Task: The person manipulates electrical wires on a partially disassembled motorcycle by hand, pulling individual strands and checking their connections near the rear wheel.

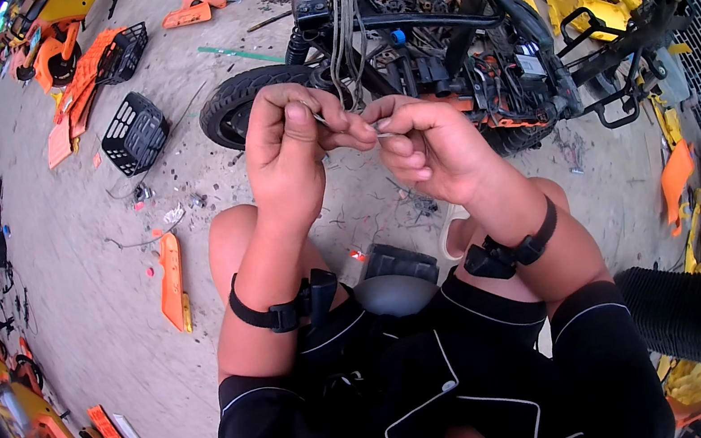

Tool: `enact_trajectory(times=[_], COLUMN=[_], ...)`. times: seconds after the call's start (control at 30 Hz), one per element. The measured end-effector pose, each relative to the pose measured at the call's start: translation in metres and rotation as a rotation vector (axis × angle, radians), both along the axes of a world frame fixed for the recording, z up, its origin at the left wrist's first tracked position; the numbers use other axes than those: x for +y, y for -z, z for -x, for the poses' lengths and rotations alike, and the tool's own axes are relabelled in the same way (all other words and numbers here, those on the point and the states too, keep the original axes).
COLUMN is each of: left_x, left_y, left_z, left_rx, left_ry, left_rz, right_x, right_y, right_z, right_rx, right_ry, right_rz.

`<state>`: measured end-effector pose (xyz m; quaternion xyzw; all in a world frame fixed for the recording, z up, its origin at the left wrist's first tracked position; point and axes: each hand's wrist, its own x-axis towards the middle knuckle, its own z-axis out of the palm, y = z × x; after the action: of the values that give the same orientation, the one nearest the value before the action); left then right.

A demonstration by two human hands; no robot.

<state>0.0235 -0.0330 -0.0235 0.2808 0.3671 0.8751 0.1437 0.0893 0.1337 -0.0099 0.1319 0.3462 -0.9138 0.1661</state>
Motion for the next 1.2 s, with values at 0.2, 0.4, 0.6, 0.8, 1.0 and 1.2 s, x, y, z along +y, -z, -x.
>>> enact_trajectory(times=[0.2,0.4,0.6,0.8,1.0,1.2], left_x=[-0.005,-0.010,-0.006,0.000,-0.001,-0.009], left_y=[-0.001,-0.003,-0.005,-0.011,-0.003,-0.006], left_z=[0.009,0.013,0.008,-0.004,0.001,0.007], left_rx=[-0.353,-0.511,-0.425,-0.190,-0.075,-0.388], left_ry=[0.008,0.141,0.086,0.064,0.118,0.074], left_rz=[0.056,0.048,0.107,-0.016,-0.084,0.021], right_x=[-0.001,0.009,0.010,0.005,-0.004,-0.005], right_y=[-0.011,-0.017,-0.008,0.001,0.003,-0.008], right_z=[-0.003,-0.002,-0.008,-0.012,-0.015,-0.010], right_rx=[0.390,1.253,1.073,-0.062,-0.035,0.608], right_ry=[0.085,0.334,0.338,-0.199,-0.261,0.181], right_rz=[-0.648,-1.788,-1.672,0.142,0.130,-1.035])
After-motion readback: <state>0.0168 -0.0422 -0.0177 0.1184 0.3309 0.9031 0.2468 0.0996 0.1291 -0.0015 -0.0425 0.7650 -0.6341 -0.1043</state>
